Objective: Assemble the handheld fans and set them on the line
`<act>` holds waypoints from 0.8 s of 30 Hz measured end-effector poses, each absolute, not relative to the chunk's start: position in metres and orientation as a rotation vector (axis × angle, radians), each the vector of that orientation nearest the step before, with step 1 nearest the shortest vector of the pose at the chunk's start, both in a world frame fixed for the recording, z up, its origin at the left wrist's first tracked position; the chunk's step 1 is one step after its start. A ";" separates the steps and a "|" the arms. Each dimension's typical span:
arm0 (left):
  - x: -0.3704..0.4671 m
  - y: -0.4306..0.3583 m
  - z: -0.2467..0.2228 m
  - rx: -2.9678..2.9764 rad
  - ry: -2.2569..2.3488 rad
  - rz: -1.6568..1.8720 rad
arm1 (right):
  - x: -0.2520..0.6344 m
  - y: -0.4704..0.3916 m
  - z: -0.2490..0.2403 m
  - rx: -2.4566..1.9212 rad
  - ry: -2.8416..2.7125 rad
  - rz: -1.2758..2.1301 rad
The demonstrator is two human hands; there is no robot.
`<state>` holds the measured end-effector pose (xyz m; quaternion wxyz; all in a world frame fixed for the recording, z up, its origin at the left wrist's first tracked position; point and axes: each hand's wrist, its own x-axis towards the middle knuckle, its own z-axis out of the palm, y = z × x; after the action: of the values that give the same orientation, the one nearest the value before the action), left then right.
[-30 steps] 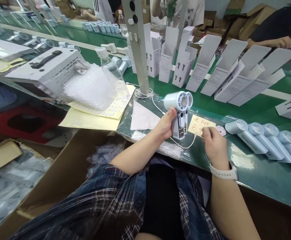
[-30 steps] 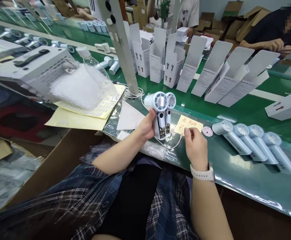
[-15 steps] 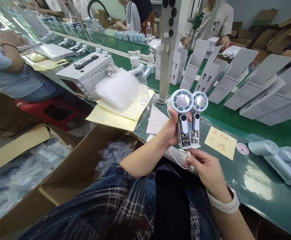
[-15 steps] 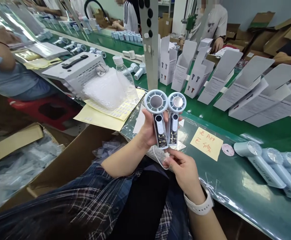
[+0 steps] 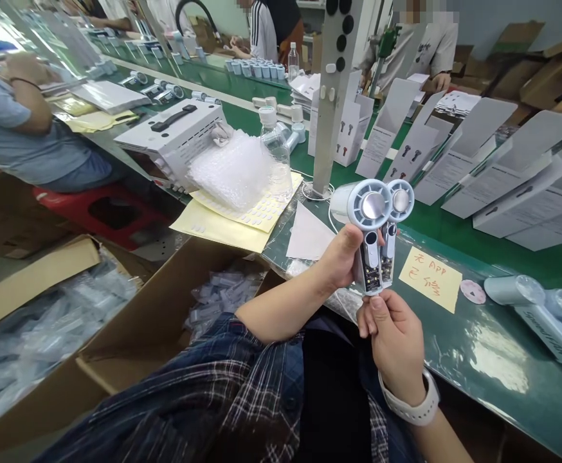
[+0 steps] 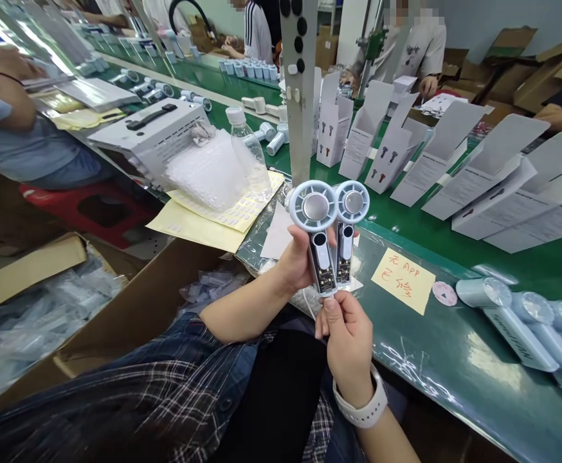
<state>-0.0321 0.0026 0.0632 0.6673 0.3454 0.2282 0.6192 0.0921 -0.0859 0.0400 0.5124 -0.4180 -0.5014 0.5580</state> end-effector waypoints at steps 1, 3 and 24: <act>-0.031 0.002 0.063 0.780 0.515 1.389 | 0.093 -0.086 0.041 -1.019 -1.265 1.307; -0.030 0.001 0.063 0.762 0.490 1.371 | 0.097 -0.084 0.043 -1.074 -1.460 1.173; -0.033 -0.005 0.044 0.901 0.432 1.432 | 0.090 -0.085 0.027 -1.079 -1.218 1.248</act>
<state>-0.0335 -0.0049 0.0435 0.6423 0.3956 0.1895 0.6285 0.0900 -0.0849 0.0274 0.5190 -0.4497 -0.5078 0.5201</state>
